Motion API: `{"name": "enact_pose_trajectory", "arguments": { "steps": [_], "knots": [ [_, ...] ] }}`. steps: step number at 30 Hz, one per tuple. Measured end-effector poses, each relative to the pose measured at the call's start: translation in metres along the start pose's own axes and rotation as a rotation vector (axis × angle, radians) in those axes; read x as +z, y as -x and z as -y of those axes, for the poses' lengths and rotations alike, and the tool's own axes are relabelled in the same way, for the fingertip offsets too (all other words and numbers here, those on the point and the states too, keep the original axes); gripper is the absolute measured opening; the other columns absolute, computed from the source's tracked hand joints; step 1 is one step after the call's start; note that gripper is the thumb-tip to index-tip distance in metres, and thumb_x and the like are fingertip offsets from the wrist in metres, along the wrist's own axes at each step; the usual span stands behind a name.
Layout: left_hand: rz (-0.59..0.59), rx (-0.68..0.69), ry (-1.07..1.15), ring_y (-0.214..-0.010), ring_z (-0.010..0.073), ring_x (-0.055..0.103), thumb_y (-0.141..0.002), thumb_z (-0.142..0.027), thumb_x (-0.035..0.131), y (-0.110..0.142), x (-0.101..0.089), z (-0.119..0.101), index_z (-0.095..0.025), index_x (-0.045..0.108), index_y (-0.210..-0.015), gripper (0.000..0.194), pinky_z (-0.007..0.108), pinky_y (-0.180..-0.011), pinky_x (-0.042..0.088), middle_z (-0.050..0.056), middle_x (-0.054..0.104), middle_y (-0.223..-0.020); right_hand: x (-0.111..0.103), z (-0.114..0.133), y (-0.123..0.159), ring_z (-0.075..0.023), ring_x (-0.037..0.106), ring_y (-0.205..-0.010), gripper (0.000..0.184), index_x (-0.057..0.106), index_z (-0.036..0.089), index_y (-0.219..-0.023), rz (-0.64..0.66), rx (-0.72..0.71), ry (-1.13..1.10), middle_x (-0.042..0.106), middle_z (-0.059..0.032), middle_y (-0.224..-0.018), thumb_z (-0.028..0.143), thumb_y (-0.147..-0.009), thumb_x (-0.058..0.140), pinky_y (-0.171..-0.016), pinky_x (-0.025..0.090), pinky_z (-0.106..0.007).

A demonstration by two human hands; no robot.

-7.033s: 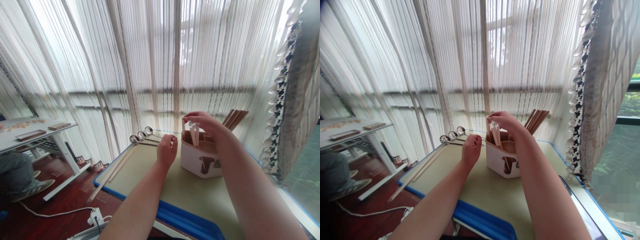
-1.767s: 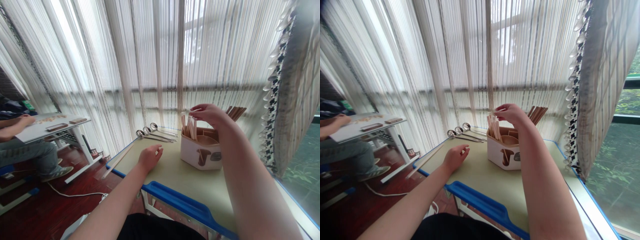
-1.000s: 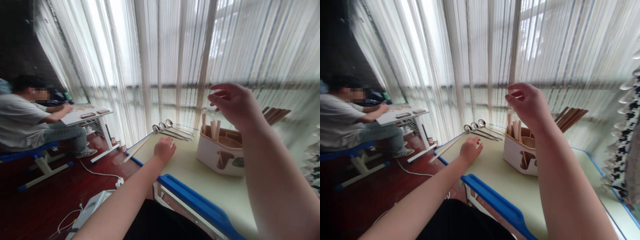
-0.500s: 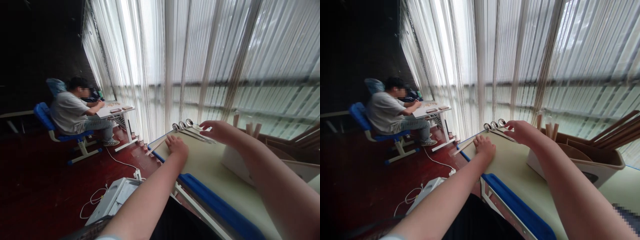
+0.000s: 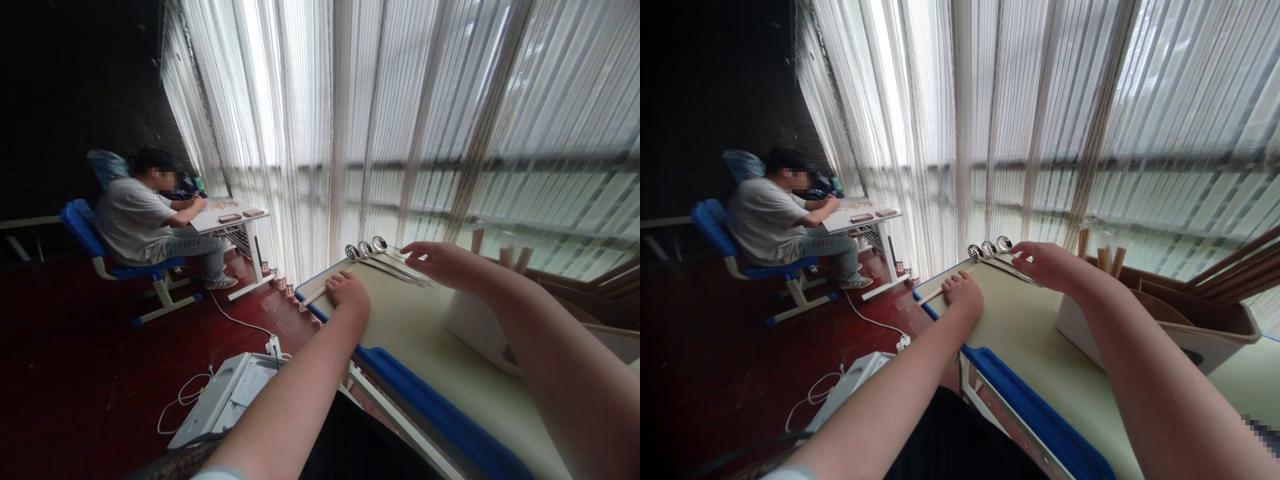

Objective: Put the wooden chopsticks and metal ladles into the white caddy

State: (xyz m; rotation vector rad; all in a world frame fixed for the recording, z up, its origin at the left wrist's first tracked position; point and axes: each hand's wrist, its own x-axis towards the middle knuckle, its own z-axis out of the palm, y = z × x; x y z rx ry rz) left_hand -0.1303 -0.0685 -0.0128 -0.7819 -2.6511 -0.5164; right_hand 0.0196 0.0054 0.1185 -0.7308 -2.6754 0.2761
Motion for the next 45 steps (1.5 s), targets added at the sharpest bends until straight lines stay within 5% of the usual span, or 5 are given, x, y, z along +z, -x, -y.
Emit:
{"name": "enact_pose_trajectory", "arguments": {
  "steps": [12, 22, 33, 39, 45],
  "knots": [
    [0.018, 0.215, 0.06, -0.092, 0.0268, 0.056, -0.085, -0.006, 0.035, 0.002, -0.001, -0.003, -0.009, 0.063, -0.094, 0.029, 0.039, -0.073, 0.045, 0.017, 0.061, -0.095, 0.009, -0.007, -0.003, -0.0181, 0.065, -0.075, 0.033, 0.061, 0.021, -0.112, 0.09, 0.023, 0.103, 0.07, -0.0064, -0.098, 0.032, -0.084, 0.045, -0.064, 0.047, -0.027],
    [-0.34, 0.72, 0.494, -0.097, 0.0192, 0.052, -0.092, -0.019, 0.034, 0.008, -0.012, -0.001, -0.019, 0.058, -0.11, 0.029, 0.035, -0.088, 0.043, 0.009, 0.059, -0.103, 0.003, -0.004, -0.003, -0.0181, 0.065, -0.074, 0.033, 0.063, 0.018, -0.107, -0.012, 0.021, 0.205, 0.072, -0.0053, -0.089, 0.036, -0.082, 0.052, -0.065, 0.047, -0.028],
    [-0.442, 0.757, 0.594, -0.102, 0.0193, 0.053, -0.092, -0.023, 0.036, 0.014, -0.019, 0.002, -0.018, 0.055, -0.111, 0.027, 0.036, -0.092, 0.041, 0.009, 0.06, -0.108, -0.008, 0.005, 0.001, -0.0161, 0.061, -0.065, 0.023, 0.066, 0.018, -0.088, -0.18, 0.009, 0.162, 0.068, -0.0043, -0.075, 0.028, -0.081, 0.046, -0.059, 0.043, -0.025],
    [-0.41, 0.584, 0.568, -0.113, 0.0245, 0.049, -0.09, -0.034, 0.039, 0.01, -0.016, -0.001, -0.013, 0.045, -0.122, 0.038, 0.042, -0.096, 0.038, 0.015, 0.056, -0.12, -0.013, 0.001, 0.002, -0.0191, 0.061, -0.075, 0.022, 0.064, 0.018, -0.088, -0.281, -0.034, 0.188, 0.067, -0.007, -0.08, 0.028, -0.083, 0.045, -0.064, 0.044, -0.027],
    [-0.346, 0.574, 0.579, -0.107, 0.0222, 0.055, -0.091, -0.034, 0.041, 0.005, -0.008, -0.003, -0.015, 0.05, -0.114, 0.031, 0.04, -0.092, 0.041, 0.012, 0.061, -0.113, -0.025, 0.002, 0.008, -0.0143, 0.061, -0.051, 0.017, 0.059, 0.019, -0.092, -0.196, 0.074, -0.112, 0.066, -0.0051, -0.072, 0.026, -0.083, 0.046, -0.048, 0.045, -0.025]
  ]
}}
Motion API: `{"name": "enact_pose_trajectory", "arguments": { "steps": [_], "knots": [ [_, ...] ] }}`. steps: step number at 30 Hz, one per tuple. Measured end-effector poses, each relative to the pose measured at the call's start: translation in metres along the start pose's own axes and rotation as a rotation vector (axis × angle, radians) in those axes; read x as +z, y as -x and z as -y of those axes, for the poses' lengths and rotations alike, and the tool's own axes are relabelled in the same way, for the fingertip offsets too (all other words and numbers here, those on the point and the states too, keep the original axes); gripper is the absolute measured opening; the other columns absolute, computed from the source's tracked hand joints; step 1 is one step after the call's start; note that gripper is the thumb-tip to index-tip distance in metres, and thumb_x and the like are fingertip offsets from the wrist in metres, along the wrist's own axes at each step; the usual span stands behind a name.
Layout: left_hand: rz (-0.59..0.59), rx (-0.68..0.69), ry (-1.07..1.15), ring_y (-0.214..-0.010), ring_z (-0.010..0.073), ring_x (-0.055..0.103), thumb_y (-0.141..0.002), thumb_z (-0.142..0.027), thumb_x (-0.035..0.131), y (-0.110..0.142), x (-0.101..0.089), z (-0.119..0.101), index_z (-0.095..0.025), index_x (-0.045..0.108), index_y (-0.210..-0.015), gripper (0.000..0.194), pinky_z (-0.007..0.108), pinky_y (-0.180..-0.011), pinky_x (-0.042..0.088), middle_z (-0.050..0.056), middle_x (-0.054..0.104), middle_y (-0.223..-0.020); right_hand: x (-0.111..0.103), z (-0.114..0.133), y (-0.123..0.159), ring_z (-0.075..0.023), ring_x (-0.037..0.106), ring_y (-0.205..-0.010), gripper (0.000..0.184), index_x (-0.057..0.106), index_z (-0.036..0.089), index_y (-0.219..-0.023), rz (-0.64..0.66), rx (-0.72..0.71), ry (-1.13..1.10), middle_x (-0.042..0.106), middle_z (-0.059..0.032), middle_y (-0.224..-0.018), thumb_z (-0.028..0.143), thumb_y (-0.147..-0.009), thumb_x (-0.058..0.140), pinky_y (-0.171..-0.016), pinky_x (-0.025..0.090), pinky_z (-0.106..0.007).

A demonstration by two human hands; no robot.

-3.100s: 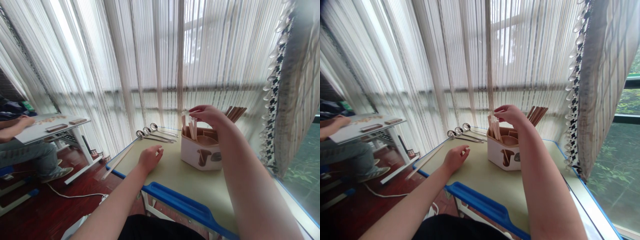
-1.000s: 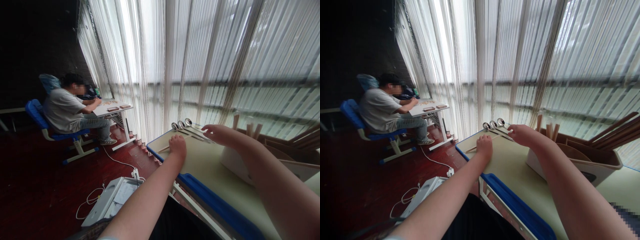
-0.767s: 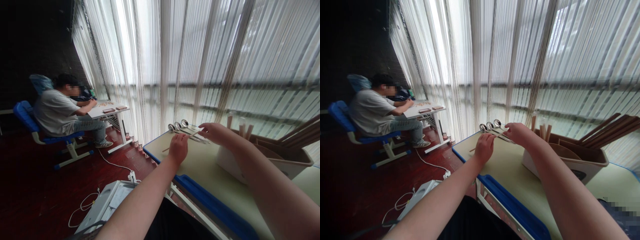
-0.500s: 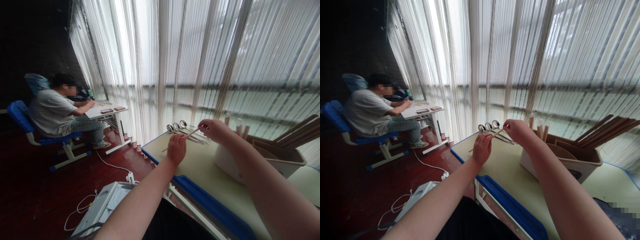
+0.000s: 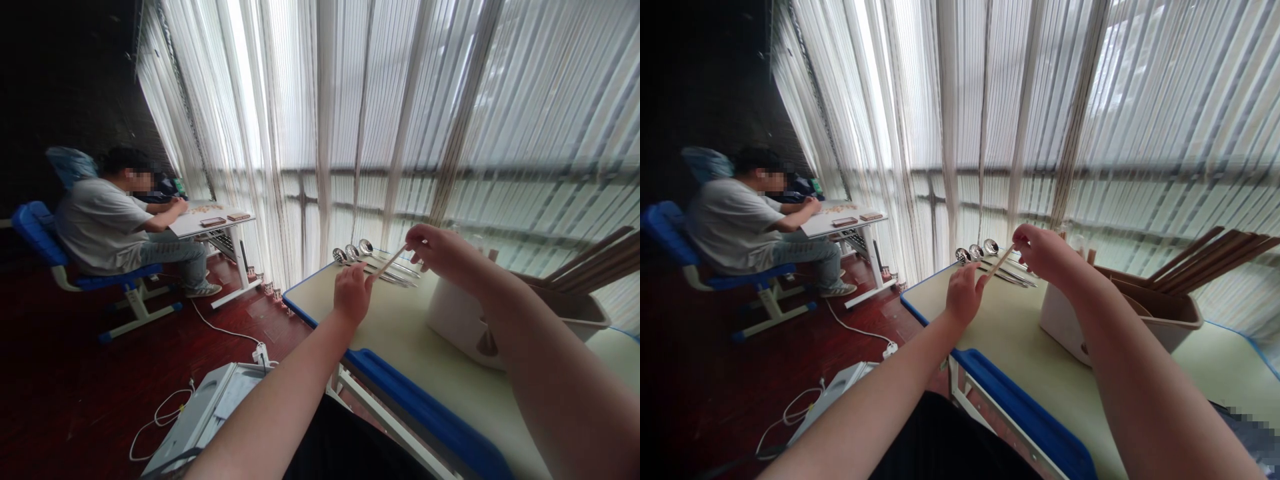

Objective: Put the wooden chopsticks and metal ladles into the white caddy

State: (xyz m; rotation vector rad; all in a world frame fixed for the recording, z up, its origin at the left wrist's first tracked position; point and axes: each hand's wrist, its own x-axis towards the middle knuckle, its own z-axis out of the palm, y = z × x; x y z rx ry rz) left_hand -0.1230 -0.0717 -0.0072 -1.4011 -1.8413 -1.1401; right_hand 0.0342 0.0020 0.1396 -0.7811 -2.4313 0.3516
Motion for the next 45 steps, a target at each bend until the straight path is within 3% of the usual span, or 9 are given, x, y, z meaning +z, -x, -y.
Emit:
{"name": "enact_pose_trajectory", "arguments": {
  "steps": [6, 11, 16, 24, 29, 33, 39, 43, 45],
  "knots": [
    [0.051, 0.103, 0.09, -0.096, 0.0177, 0.06, -0.092, -0.03, 0.04, 0.001, -0.003, -0.003, -0.016, 0.052, -0.11, 0.026, 0.035, -0.088, 0.043, 0.007, 0.067, -0.099, -0.008, 0.008, 0.005, -0.0135, 0.062, -0.051, 0.009, 0.058, 0.018, -0.083, -0.005, -0.034, -0.107, 0.066, -0.0031, -0.067, 0.021, -0.081, 0.049, -0.048, 0.048, -0.023],
    [0.141, 0.157, 0.15, -0.086, 0.017, 0.063, -0.091, -0.035, 0.041, 0.002, -0.005, -0.006, -0.017, 0.058, -0.101, 0.027, 0.031, -0.082, 0.045, 0.006, 0.068, -0.09, -0.008, 0.006, 0.004, -0.0136, 0.063, -0.052, 0.016, 0.061, 0.018, -0.082, -0.005, -0.032, -0.124, 0.067, -0.0036, -0.068, 0.03, -0.082, 0.051, -0.047, 0.048, -0.023],
    [0.279, 0.11, 0.247, -0.069, 0.0118, 0.062, -0.094, -0.036, 0.035, 0.003, -0.006, -0.007, -0.02, 0.062, -0.093, 0.032, 0.023, -0.067, 0.046, 0.001, 0.068, -0.076, -0.006, 0.003, 0.004, -0.0134, 0.063, -0.055, 0.025, 0.064, 0.018, -0.088, 0.035, -0.028, -0.232, 0.07, -0.005, -0.075, 0.041, -0.08, 0.055, -0.047, 0.05, -0.023],
    [0.277, 0.127, 0.257, -0.065, 0.0118, 0.06, -0.094, -0.035, 0.034, 0.003, -0.002, -0.006, -0.019, 0.062, -0.087, 0.033, 0.023, -0.065, 0.044, 0.001, 0.066, -0.071, -0.012, -0.007, 0.0, -0.016, 0.067, -0.066, 0.028, 0.068, 0.017, -0.088, 0.189, -0.044, -0.354, 0.071, -0.0041, -0.075, 0.036, -0.068, 0.069, -0.063, 0.055, -0.027],
    [0.239, 0.222, 0.168, -0.07, 0.0161, 0.061, -0.092, -0.033, 0.039, 0.004, 0.002, -0.007, -0.017, 0.062, -0.087, 0.029, 0.029, -0.072, 0.042, 0.005, 0.068, -0.078, -0.028, -0.005, 0.006, -0.0163, 0.067, -0.067, 0.021, 0.068, 0.017, -0.08, 0.071, -0.006, -0.474, 0.07, -0.0049, -0.072, 0.033, -0.068, 0.071, -0.065, 0.057, -0.028],
    [0.176, 0.153, 0.289, -0.064, 0.0148, 0.058, -0.093, -0.033, 0.035, 0.007, 0.001, -0.027, -0.017, 0.06, -0.074, 0.035, 0.028, -0.069, 0.041, 0.003, 0.063, -0.066, -0.048, 0.004, 0.018, -0.0151, 0.067, -0.066, 0.024, 0.068, 0.017, -0.085, 0.023, -0.015, -0.521, 0.07, -0.0051, -0.074, 0.035, -0.069, 0.071, -0.065, 0.057, -0.029],
    [0.079, -0.051, 0.661, -0.053, 0.0105, 0.05, -0.093, -0.039, 0.033, -0.016, -0.001, -0.09, -0.017, 0.056, -0.075, 0.036, 0.022, -0.054, 0.036, -0.001, 0.054, -0.058, -0.07, 0.008, 0.035, -0.0122, 0.065, -0.069, 0.025, 0.066, 0.016, -0.086, 0.02, -0.127, -0.661, 0.069, -0.0037, -0.077, 0.032, -0.068, 0.072, -0.069, 0.056, -0.028],
    [0.033, 0.071, 0.729, -0.057, 0.0111, 0.05, -0.092, -0.043, 0.035, -0.047, 0.004, -0.116, -0.017, 0.057, -0.078, 0.037, 0.023, -0.058, 0.038, -0.001, 0.053, -0.06, -0.086, 0.002, 0.041, -0.0119, 0.062, -0.064, 0.022, 0.065, 0.014, -0.077, -0.108, -0.189, -0.684, 0.065, -0.0019, -0.068, 0.033, -0.069, 0.071, -0.065, 0.055, -0.028],
    [-0.089, 0.122, 0.757, -0.071, 0.0137, 0.055, -0.092, -0.045, 0.03, -0.056, 0.013, -0.118, -0.017, 0.059, -0.089, 0.04, 0.026, -0.068, 0.042, 0.002, 0.058, -0.073, -0.095, -0.005, 0.044, -0.0119, 0.062, -0.063, 0.02, 0.063, 0.014, -0.075, -0.246, -0.203, -0.676, 0.063, -0.0014, -0.065, 0.033, -0.071, 0.07, -0.061, 0.054, -0.027]
  ]
}}
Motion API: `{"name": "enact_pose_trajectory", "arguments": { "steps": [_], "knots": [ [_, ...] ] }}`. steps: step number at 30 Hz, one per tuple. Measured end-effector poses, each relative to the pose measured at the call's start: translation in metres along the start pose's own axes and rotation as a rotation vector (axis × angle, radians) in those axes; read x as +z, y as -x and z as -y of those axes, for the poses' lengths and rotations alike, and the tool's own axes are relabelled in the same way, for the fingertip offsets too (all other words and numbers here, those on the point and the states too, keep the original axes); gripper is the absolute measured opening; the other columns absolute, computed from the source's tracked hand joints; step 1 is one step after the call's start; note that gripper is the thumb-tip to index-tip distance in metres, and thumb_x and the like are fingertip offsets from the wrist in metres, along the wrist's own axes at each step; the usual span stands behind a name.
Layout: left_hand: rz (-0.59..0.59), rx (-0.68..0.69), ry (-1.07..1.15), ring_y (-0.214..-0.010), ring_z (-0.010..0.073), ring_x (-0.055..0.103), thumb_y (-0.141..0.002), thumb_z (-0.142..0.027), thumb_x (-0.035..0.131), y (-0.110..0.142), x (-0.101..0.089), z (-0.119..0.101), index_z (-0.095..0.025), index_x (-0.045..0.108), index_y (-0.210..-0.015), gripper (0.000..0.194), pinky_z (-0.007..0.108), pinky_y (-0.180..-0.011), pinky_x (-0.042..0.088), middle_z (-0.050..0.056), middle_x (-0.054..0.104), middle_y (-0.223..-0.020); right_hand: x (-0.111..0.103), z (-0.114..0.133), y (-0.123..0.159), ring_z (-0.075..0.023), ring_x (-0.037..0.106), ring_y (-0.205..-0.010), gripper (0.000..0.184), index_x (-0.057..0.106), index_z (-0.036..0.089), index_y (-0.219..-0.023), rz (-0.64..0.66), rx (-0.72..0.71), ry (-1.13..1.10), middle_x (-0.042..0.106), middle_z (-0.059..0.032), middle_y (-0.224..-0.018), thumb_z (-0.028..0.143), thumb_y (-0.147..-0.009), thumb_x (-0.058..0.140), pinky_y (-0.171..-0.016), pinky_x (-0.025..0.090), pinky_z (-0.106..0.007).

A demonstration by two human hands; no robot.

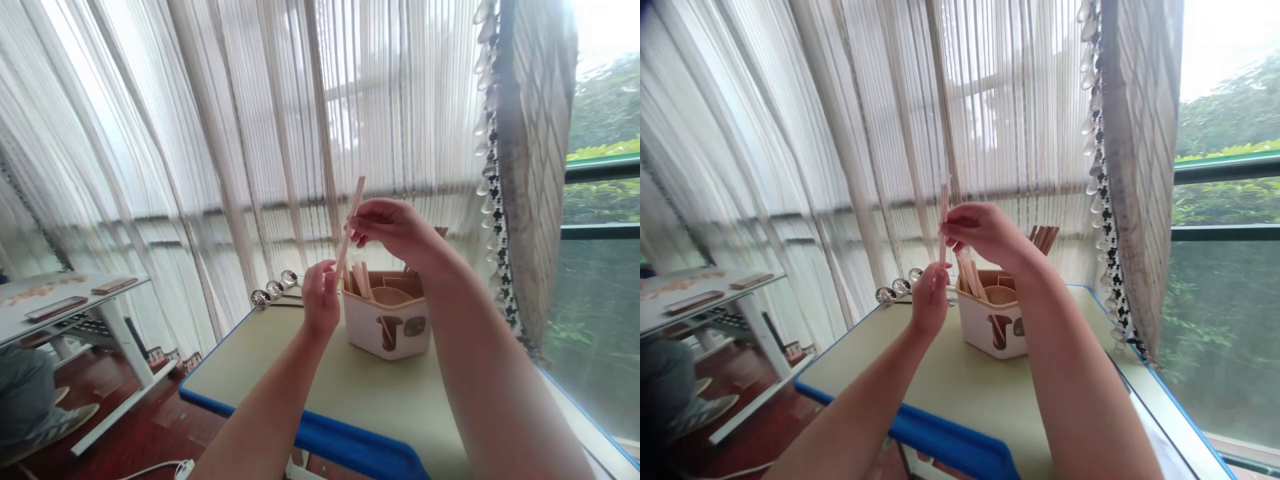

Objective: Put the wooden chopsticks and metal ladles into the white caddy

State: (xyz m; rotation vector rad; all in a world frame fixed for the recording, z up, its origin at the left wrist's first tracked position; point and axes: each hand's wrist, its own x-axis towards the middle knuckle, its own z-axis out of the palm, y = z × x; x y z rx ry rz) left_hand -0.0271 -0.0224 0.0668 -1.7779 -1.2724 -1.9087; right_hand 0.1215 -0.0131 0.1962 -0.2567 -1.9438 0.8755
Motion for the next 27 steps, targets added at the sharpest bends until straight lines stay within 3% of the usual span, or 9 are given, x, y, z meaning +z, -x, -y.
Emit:
{"name": "enact_pose_trajectory", "arguments": {
  "steps": [2, 4, 6, 11, 16, 21, 27],
  "knots": [
    [-0.169, 0.033, 0.025, -0.086, 0.0165, 0.056, -0.094, -0.045, 0.021, 0.001, 0.007, 0.014, -0.016, 0.056, -0.101, 0.045, 0.03, -0.08, 0.042, 0.006, 0.06, -0.087, -0.015, -0.003, 0.001, -0.0116, 0.061, -0.063, 0.019, 0.062, 0.015, -0.076, -0.159, -0.048, 0.029, 0.062, -0.0016, -0.068, 0.032, -0.073, 0.069, -0.059, 0.053, -0.026],
    [-0.269, -0.04, 0.01, -0.086, 0.017, 0.056, -0.094, -0.043, 0.018, 0.009, 0.013, 0.033, -0.016, 0.054, -0.101, 0.046, 0.033, -0.082, 0.043, 0.007, 0.059, -0.087, -0.033, -0.009, 0.002, -0.0113, 0.061, -0.065, 0.018, 0.061, 0.015, -0.077, -0.293, -0.054, 0.07, 0.062, -0.0022, -0.072, 0.032, -0.075, 0.067, -0.059, 0.054, -0.025],
    [-0.152, -0.089, -0.05, -0.085, 0.0185, 0.056, -0.094, -0.043, 0.022, 0.021, 0.02, 0.049, -0.016, 0.054, -0.097, 0.042, 0.034, -0.081, 0.043, 0.007, 0.06, -0.086, -0.049, -0.016, 0.003, -0.0116, 0.061, -0.067, 0.016, 0.061, 0.016, -0.078, -0.345, -0.02, 0.107, 0.062, -0.0028, -0.075, 0.031, -0.076, 0.066, -0.06, 0.054, -0.026],
    [0.114, 0.058, -0.106, -0.098, 0.0217, 0.054, -0.091, -0.04, 0.035, 0.041, 0.027, 0.062, -0.016, 0.048, -0.113, 0.036, 0.039, -0.088, 0.044, 0.012, 0.057, -0.104, -0.067, -0.032, 0.004, -0.0127, 0.062, -0.071, 0.01, 0.06, 0.017, -0.078, -0.39, 0.036, 0.093, 0.063, -0.0034, -0.079, 0.026, -0.079, 0.062, -0.067, 0.056, -0.029],
    [0.182, 0.038, -0.091, -0.102, 0.0221, 0.053, -0.087, -0.039, 0.044, 0.045, 0.027, 0.059, -0.015, 0.039, -0.126, 0.045, 0.039, -0.087, 0.045, 0.013, 0.055, -0.111, -0.056, -0.043, 0.001, -0.013, 0.061, -0.067, 0.007, 0.061, 0.016, -0.074, -0.195, 0.234, 0.296, 0.063, -0.0036, -0.071, 0.021, -0.08, 0.059, -0.067, 0.053, -0.029],
    [0.203, 0.038, -0.106, -0.098, 0.0218, 0.053, -0.087, -0.036, 0.045, 0.045, 0.027, 0.057, -0.017, 0.046, -0.117, 0.036, 0.04, -0.087, 0.045, 0.011, 0.056, -0.103, -0.039, -0.049, -0.004, -0.0139, 0.058, -0.068, 0.012, 0.066, 0.018, -0.08, -0.065, 0.198, 0.649, 0.066, -0.0032, -0.075, 0.028, -0.079, 0.058, -0.063, 0.046, -0.027],
    [0.098, 0.038, -0.08, -0.099, 0.0213, 0.053, -0.087, -0.035, 0.046, 0.044, 0.027, 0.057, -0.015, 0.037, -0.127, 0.045, 0.039, -0.085, 0.045, 0.013, 0.054, -0.107, -0.019, -0.048, -0.007, -0.0164, 0.06, -0.075, 0.013, 0.069, 0.021, -0.083, 0.004, 0.274, 0.767, 0.069, -0.0051, -0.085, 0.028, -0.076, 0.061, -0.067, 0.046, -0.028]
  ]
}}
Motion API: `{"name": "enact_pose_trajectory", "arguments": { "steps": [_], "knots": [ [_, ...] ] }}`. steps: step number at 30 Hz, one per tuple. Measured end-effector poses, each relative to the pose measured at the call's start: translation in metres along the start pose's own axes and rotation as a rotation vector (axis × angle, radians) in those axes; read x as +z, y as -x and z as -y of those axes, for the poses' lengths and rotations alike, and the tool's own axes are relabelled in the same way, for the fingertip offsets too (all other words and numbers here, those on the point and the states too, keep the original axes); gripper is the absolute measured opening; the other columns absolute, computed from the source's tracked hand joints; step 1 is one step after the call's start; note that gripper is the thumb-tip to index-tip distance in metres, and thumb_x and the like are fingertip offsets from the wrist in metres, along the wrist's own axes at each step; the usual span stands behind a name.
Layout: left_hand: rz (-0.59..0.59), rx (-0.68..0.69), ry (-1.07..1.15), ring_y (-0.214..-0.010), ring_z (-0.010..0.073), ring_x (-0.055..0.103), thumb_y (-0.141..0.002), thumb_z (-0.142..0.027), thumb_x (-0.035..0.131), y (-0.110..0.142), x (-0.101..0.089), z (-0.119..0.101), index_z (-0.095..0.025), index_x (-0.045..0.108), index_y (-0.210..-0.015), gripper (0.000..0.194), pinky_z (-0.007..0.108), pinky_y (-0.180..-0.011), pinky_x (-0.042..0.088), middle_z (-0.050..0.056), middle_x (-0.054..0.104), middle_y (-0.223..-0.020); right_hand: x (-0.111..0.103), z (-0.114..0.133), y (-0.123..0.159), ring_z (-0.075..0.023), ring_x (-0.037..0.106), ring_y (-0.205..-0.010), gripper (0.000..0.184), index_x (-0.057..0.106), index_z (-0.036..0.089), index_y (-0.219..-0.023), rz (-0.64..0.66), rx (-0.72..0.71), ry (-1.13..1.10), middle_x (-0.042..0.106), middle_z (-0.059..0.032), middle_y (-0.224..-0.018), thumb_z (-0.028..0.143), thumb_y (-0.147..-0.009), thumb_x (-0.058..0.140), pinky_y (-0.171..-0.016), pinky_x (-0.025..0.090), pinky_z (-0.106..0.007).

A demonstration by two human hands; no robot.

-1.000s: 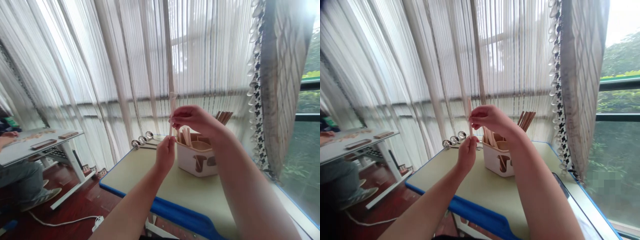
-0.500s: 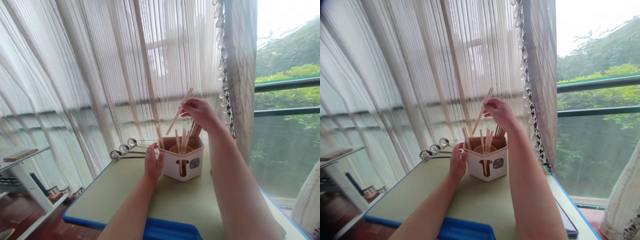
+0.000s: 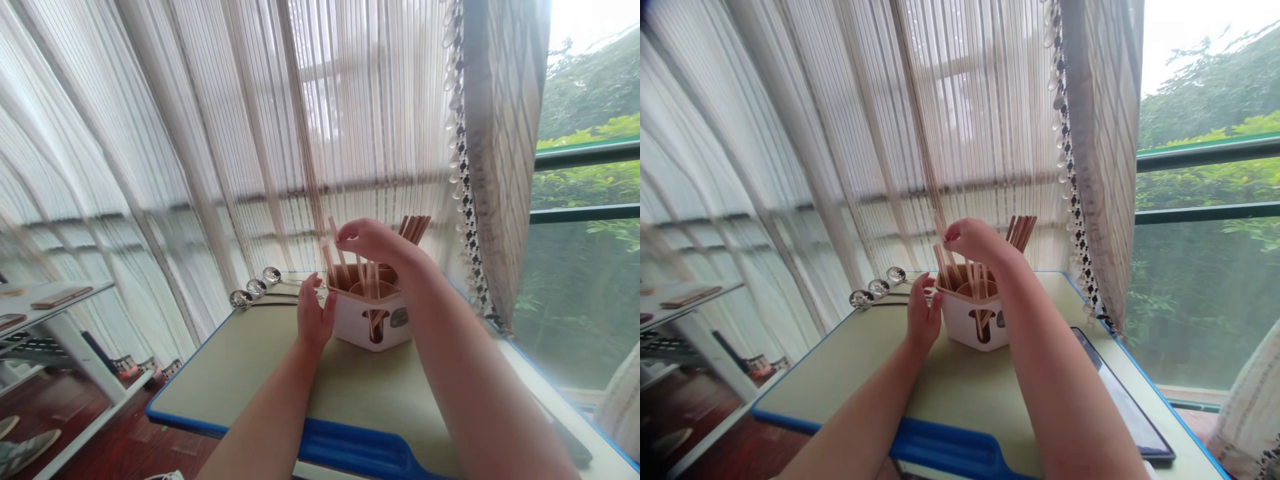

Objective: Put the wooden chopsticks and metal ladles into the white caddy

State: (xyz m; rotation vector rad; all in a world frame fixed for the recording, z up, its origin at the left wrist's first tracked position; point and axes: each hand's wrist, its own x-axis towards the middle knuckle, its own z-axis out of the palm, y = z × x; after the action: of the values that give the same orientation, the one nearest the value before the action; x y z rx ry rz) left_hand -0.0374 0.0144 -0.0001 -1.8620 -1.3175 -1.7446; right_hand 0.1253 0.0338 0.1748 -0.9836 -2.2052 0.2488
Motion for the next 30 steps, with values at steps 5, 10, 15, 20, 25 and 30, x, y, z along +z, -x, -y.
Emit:
{"name": "enact_pose_trajectory", "arguments": {
  "steps": [5, 10, 15, 20, 25, 30],
  "knots": [
    [-0.001, 0.002, -0.01, -0.097, 0.021, 0.053, -0.086, -0.036, 0.047, 0.0, 0.0, 0.0, -0.015, 0.039, -0.124, 0.043, 0.038, -0.082, 0.046, 0.012, 0.054, -0.105, 0.003, -0.001, -0.002, -0.0179, 0.061, -0.076, 0.013, 0.069, 0.018, -0.083, -0.017, 0.014, 0.073, 0.069, -0.0073, -0.086, 0.026, -0.078, 0.059, -0.068, 0.047, -0.03],
    [0.007, -0.016, -0.025, -0.096, 0.0205, 0.053, -0.085, -0.037, 0.049, 0.0, 0.001, -0.001, -0.015, 0.042, -0.12, 0.042, 0.036, -0.08, 0.046, 0.011, 0.054, -0.103, 0.003, -0.003, -0.002, -0.0157, 0.06, -0.073, 0.018, 0.066, 0.017, -0.095, -0.038, 0.024, -0.025, 0.067, -0.009, -0.092, 0.023, -0.08, 0.058, -0.066, 0.048, -0.029],
    [0.007, -0.021, -0.036, -0.094, 0.02, 0.052, -0.085, -0.037, 0.05, 0.0, 0.0, -0.003, -0.015, 0.042, -0.118, 0.04, 0.035, -0.079, 0.046, 0.011, 0.053, -0.1, 0.006, -0.001, -0.001, -0.016, 0.06, -0.073, 0.019, 0.066, 0.018, -0.096, -0.061, 0.042, -0.008, 0.067, -0.0098, -0.095, 0.022, -0.083, 0.053, -0.064, 0.047, -0.029],
    [0.01, -0.002, -0.051, -0.092, 0.02, 0.052, -0.085, -0.036, 0.049, -0.001, -0.001, -0.005, -0.016, 0.044, -0.115, 0.036, 0.037, -0.08, 0.045, 0.009, 0.054, -0.097, 0.011, 0.009, 0.0, -0.0184, 0.059, -0.08, 0.024, 0.065, 0.022, -0.102, -0.024, -0.021, 0.101, 0.068, -0.0069, -0.094, 0.026, -0.081, 0.055, -0.068, 0.046, -0.03],
    [0.002, 0.03, -0.019, -0.093, 0.0197, 0.051, -0.087, -0.033, 0.046, -0.005, -0.005, -0.01, -0.017, 0.044, -0.117, 0.034, 0.036, -0.081, 0.045, 0.01, 0.053, -0.1, 0.015, 0.03, 0.005, -0.0251, 0.055, -0.094, 0.024, 0.067, 0.024, -0.1, -0.026, -0.092, 0.282, 0.069, -0.0059, -0.093, 0.027, -0.078, 0.057, -0.079, 0.043, -0.038],
    [-0.084, 0.057, 0.008, -0.097, 0.0192, 0.051, -0.09, -0.029, 0.043, -0.009, -0.006, -0.015, -0.018, 0.051, -0.108, 0.023, 0.035, -0.083, 0.045, 0.011, 0.053, -0.101, 0.01, 0.048, 0.015, -0.0257, 0.052, -0.1, 0.025, 0.068, 0.024, -0.097, 0.071, -0.136, 0.265, 0.068, -0.0063, -0.093, 0.018, -0.075, 0.057, -0.078, 0.043, -0.035]
  ]
}}
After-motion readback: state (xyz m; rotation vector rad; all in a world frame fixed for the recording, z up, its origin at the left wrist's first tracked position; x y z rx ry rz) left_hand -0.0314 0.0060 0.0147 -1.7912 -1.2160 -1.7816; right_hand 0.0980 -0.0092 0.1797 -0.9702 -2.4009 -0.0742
